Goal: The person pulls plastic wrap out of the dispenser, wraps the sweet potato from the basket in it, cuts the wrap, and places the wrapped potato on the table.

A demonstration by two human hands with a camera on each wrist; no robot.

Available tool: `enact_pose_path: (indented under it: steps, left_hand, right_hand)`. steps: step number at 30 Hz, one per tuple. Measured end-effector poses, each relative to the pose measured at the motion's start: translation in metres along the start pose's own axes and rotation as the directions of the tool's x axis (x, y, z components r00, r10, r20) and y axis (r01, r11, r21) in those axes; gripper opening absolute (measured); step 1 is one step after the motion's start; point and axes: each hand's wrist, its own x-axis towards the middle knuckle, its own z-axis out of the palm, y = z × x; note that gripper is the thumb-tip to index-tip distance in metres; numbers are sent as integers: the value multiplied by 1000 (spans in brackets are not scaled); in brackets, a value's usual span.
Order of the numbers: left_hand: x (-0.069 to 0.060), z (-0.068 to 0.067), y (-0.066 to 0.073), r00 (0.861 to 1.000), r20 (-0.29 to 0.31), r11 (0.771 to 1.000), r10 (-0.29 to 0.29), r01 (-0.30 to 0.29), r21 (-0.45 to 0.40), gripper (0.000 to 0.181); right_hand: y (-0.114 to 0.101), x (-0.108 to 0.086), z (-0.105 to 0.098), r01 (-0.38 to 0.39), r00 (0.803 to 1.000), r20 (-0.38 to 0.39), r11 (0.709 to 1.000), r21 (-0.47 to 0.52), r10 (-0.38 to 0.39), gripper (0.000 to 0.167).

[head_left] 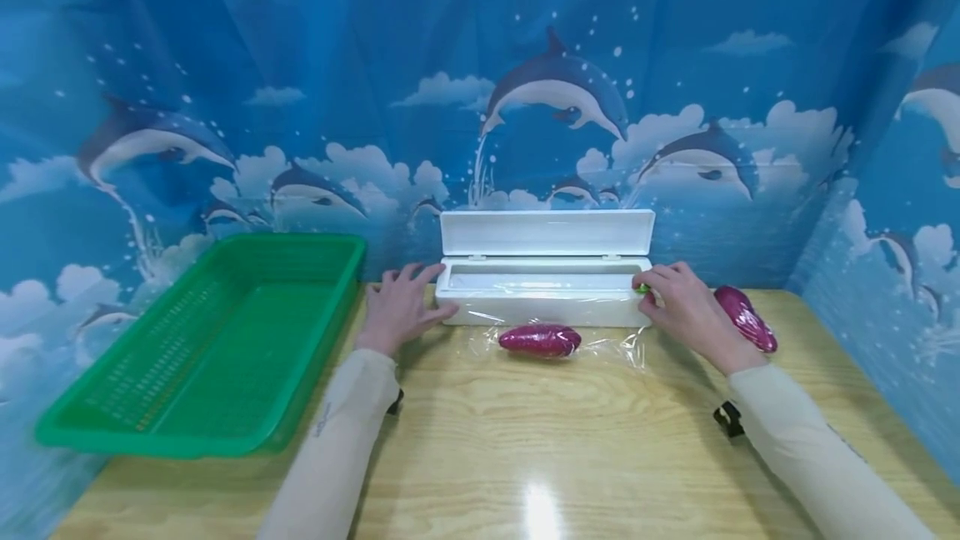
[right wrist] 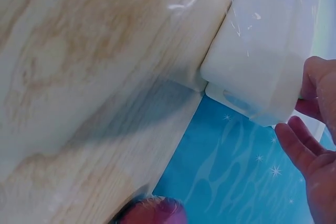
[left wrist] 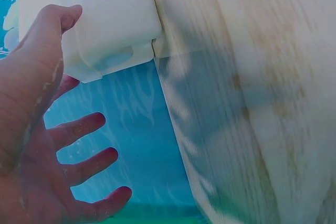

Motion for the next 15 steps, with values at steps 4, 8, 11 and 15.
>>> enact_pose_path:
  steps: [4, 8, 11, 15]
  left_hand:
    - [-1, 0, -1, 1000, 5, 1000, -5, 5, -13, 84]
    - [-2, -1, -1, 1000, 14, 1000, -14, 14, -17, 83]
    - [-3, -2, -1, 1000, 21, 999, -7, 8, -37, 83]
    - [-5, -1, -3, 999, 52, 994, 10, -4, -105, 84]
  right_hand:
    - [2, -1, -2, -10, 1000, 15, 1000, 21, 9, 26]
    - [6, -6, -3, -68, 998, 19, 996, 52, 67, 25]
    - [9, -9, -1, -92, 996, 2, 994, 59, 92, 23]
    - [8, -11, 0, -95, 995, -4, 994, 57, 96, 20]
